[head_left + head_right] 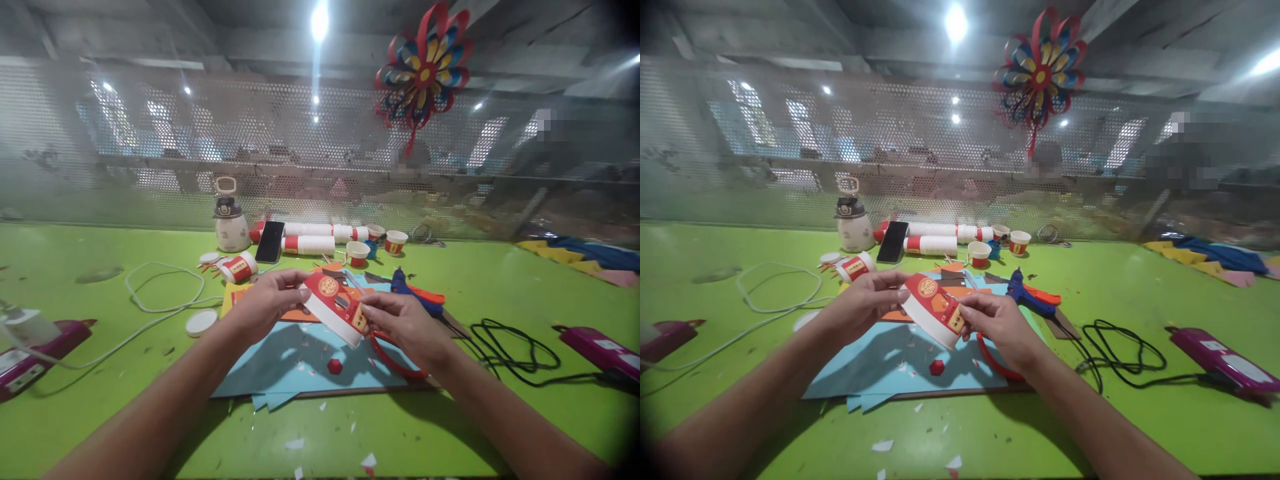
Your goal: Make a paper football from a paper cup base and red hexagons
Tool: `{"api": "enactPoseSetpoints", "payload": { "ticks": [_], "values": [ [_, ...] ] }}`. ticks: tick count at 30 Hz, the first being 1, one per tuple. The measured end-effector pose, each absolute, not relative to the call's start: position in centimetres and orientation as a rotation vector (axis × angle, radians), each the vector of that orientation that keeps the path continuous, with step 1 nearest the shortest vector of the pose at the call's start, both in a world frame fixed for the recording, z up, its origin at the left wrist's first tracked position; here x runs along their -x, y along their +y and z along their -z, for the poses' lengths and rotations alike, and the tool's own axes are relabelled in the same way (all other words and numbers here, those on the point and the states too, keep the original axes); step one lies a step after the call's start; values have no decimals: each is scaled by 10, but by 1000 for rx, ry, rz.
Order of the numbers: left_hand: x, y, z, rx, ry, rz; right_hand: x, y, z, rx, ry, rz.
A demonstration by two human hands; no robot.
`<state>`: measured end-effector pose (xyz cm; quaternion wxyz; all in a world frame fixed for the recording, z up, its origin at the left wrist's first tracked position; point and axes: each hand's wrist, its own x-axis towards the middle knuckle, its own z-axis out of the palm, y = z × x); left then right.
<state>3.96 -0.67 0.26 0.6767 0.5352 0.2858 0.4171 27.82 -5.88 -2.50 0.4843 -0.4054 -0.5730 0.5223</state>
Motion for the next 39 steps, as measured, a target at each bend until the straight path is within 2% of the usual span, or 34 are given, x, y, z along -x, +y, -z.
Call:
{"api": "enactPoseSetpoints", "payload": {
  "ticks": [23, 39],
  "values": [
    [-38, -1, -1, -1053, 683, -850, -266, -51, 20, 909, -1243, -1380],
    [-37, 12, 7, -1119, 914, -1099, -251, 1, -10, 1016, -1321, -1424]
  ]
}}
